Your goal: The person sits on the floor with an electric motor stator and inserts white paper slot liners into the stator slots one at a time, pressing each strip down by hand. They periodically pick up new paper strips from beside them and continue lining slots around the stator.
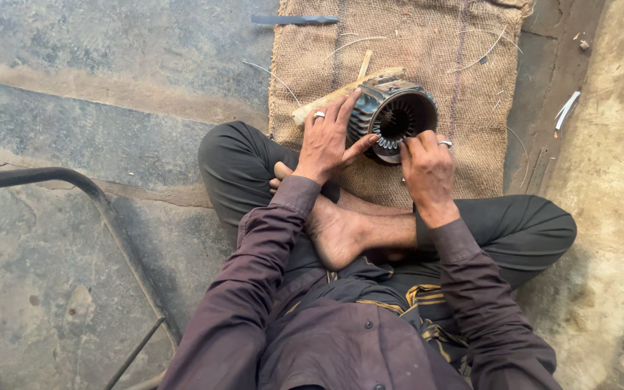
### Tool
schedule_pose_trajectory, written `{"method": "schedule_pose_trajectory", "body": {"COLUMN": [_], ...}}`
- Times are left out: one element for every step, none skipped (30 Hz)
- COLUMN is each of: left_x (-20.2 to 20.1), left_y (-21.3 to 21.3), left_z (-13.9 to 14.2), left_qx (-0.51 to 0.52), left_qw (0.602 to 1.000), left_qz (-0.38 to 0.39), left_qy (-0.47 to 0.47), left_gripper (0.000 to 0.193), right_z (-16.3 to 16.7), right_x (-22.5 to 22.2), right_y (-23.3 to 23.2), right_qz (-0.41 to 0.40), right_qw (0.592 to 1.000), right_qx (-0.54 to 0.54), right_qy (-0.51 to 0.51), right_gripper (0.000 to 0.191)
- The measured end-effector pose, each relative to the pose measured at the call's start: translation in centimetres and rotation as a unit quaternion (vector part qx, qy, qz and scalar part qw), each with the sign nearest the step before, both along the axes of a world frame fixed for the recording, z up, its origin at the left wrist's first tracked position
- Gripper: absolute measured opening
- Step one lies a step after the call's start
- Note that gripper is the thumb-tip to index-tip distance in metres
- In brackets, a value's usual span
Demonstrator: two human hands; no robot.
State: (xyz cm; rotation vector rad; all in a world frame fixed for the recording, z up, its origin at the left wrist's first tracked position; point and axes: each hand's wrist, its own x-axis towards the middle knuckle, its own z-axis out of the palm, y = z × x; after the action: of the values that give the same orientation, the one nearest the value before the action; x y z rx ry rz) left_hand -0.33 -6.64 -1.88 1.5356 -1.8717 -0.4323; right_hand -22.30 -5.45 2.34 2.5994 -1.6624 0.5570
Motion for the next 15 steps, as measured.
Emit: {"method": "schedule_pose_trajectory", "body": {"left_x": [0.0, 0.1, 0.2, 0.2, 0.2, 0.1, 0.1, 0.1, 0.0, 0.0, 0.0, 0.0, 0.0, 0.0, 0.1], "left_y": [0.0, -0.1, -0.2, -0.2, -0.1, -0.1, -0.1, -0.2, -0.2, -0.2, -0.2, -0.2, -0.2, -0.2, -0.2], "left_z": [0.0, 0.0, -0.1, -0.1, -0.1, -0.1, -0.2, -0.2, -0.2, -0.2, -0.1, -0.1, -0.1, -0.1, -0.1], "left_qx": [0.002, 0.002, 0.001, 0.002, 0.004, 0.007, 0.007, 0.007, 0.007, 0.008, 0.007, 0.007, 0.007, 0.008, 0.009], "left_qw": [1.000, 1.000, 1.000, 1.000, 1.000, 1.000, 1.000, 1.000, 1.000, 1.000, 1.000, 1.000, 1.000, 1.000, 1.000], "left_qz": [0.000, 0.002, 0.005, 0.006, 0.004, 0.002, 0.000, -0.003, -0.003, -0.002, 0.000, -0.001, -0.001, 0.000, -0.001], "left_qy": [-0.001, -0.003, -0.003, -0.002, -0.002, -0.001, -0.001, 0.000, -0.001, -0.002, -0.003, -0.004, -0.005, -0.006, -0.002], "left_gripper": [0.091, 0.091, 0.091, 0.091, 0.091, 0.091, 0.091, 0.090, 0.091, 0.091, 0.091, 0.091, 0.091, 0.091, 0.090], "right_z": [0.1, 0.3, 0.5, 1.0, 1.4, 1.7, 2.0, 2.2, 2.3, 2.3, 2.2, 2.2, 2.1, 1.9, 1.8], "right_x": [-0.3, -0.5, -0.8, -1.3, -1.8, -2.0, -2.1, -2.1, -2.1, -1.9, -1.8, -1.7, -1.7, -1.7, -1.7], "right_y": [-0.1, -0.2, -0.4, -0.4, -0.1, 0.0, 0.1, 0.1, 0.2, 0.3, 0.3, 0.4, 0.4, 0.5, 0.4], "right_qz": [-0.018, -0.033, -0.043, -0.055, -0.070, -0.067, -0.063, -0.060, -0.052, -0.043, -0.033, -0.029, -0.024, -0.018, -0.009], "right_qw": [1.000, 0.998, 0.998, 0.997, 0.995, 0.995, 0.994, 0.993, 0.993, 0.993, 0.994, 0.994, 0.994, 0.994, 0.995], "right_qx": [0.017, 0.032, 0.030, 0.030, 0.032, 0.043, 0.052, 0.060, 0.064, 0.068, 0.072, 0.068, 0.065, 0.062, 0.062], "right_qy": [-0.016, -0.032, -0.041, -0.050, -0.059, -0.067, -0.076, -0.084, -0.083, -0.082, -0.082, -0.084, -0.086, -0.087, -0.072], "right_gripper": [0.013, 0.013, 0.014, 0.015, 0.016, 0.018, 0.021, 0.024, 0.025, 0.026, 0.028, 0.027, 0.025, 0.024, 0.021]}}
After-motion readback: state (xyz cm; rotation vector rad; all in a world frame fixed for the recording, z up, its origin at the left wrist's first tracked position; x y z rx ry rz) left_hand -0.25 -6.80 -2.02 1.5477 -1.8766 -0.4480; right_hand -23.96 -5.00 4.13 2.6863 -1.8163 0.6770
